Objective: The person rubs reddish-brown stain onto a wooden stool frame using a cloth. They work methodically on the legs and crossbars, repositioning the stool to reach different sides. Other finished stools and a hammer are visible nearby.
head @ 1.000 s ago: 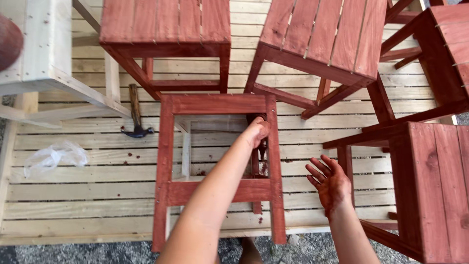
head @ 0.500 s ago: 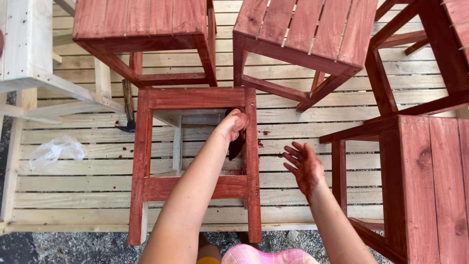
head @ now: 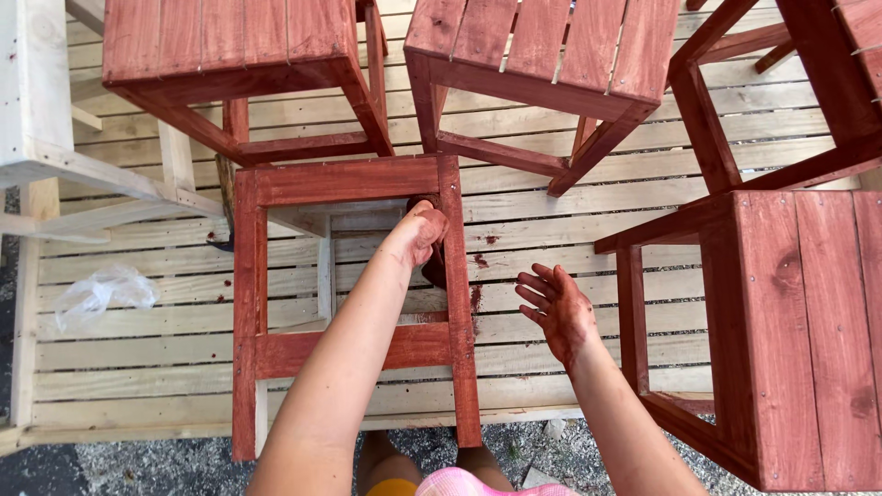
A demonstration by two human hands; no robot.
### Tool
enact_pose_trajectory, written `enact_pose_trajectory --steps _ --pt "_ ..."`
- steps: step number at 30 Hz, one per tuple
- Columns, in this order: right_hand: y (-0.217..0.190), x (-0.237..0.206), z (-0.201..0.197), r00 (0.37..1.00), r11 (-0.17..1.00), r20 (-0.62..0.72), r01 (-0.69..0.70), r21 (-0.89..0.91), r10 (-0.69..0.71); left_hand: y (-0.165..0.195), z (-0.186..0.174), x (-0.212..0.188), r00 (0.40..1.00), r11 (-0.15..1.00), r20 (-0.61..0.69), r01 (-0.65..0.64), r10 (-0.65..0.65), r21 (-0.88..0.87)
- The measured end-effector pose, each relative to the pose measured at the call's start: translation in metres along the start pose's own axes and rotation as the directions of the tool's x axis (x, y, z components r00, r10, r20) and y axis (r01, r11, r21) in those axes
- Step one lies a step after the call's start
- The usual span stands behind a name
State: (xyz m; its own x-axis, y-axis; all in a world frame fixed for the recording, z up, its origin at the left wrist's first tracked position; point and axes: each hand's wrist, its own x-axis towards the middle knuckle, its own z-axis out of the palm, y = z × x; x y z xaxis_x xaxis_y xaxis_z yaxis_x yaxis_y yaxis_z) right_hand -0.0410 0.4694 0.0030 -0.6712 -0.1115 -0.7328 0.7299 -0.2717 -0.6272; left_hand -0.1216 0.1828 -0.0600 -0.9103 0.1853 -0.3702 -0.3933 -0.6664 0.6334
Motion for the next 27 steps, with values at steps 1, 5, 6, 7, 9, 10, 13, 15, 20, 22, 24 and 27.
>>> enact_pose_trajectory --steps 1,5,6,7,9,10,13,15,20,22,24,27 --pt "0.0 -0.002 0.001 1.0 1.0 0.012 -0.003 -0.004 0.003 -0.003 -0.002 -0.004 0.993 0.996 -0.099 0.071 -0.066 0.054" --pt "-0.002 -0.008 0.01 1.0 1.0 0.03 -0.006 -0.021 0.006 -0.017 0.003 -0.028 0.955 0.951 -0.258 0.207 -0.146 0.228" --pt "-0.004 -0.009 0.014 0.999 1.0 0.038 -0.001 -0.028 0.002 -0.022 0.008 -0.035 0.962 0.942 -0.237 0.2 -0.137 0.271" --pt "-0.005 -0.009 0.017 0.999 0.999 0.048 0.003 -0.036 -0.001 -0.028 0.012 -0.043 0.968 0.93 -0.217 0.192 -0.127 0.313" --pt "-0.007 -0.01 0.024 0.998 0.999 0.059 0.006 -0.048 -0.003 -0.038 0.014 -0.059 0.977 0.902 -0.179 0.178 -0.114 0.394" --pt "-0.008 -0.011 0.026 0.998 0.999 0.063 0.005 -0.054 -0.002 -0.043 0.012 -0.068 0.978 0.904 -0.151 0.193 -0.145 0.383" --pt "-0.009 -0.015 0.03 0.998 0.999 0.068 -0.002 -0.05 0.005 -0.055 0.003 -0.083 0.968 0.881 -0.137 0.249 -0.211 0.403" --pt "-0.009 -0.017 0.031 0.998 0.998 0.062 -0.005 -0.07 0.009 -0.06 -0.001 -0.083 0.945 0.822 -0.242 0.314 -0.221 0.475" --pt "-0.012 -0.016 0.032 0.999 0.995 0.04 -0.02 -0.093 0.023 -0.054 0.004 -0.064 0.965 0.944 -0.17 0.234 -0.198 0.231" --pt "-0.012 -0.014 0.034 0.999 0.994 0.028 -0.02 -0.111 0.023 -0.045 0.008 -0.054 0.959 0.949 -0.19 0.248 -0.211 0.195" --pt "-0.012 -0.012 0.036 1.0 0.995 0.008 -0.021 -0.101 0.022 -0.033 0.011 -0.043 0.972 0.977 -0.141 0.198 -0.185 0.081" --pt "-0.009 -0.015 0.039 0.999 0.997 -0.04 -0.011 -0.071 0.008 -0.012 0.018 -0.016 0.975 0.97 -0.101 0.18 -0.198 -0.163"
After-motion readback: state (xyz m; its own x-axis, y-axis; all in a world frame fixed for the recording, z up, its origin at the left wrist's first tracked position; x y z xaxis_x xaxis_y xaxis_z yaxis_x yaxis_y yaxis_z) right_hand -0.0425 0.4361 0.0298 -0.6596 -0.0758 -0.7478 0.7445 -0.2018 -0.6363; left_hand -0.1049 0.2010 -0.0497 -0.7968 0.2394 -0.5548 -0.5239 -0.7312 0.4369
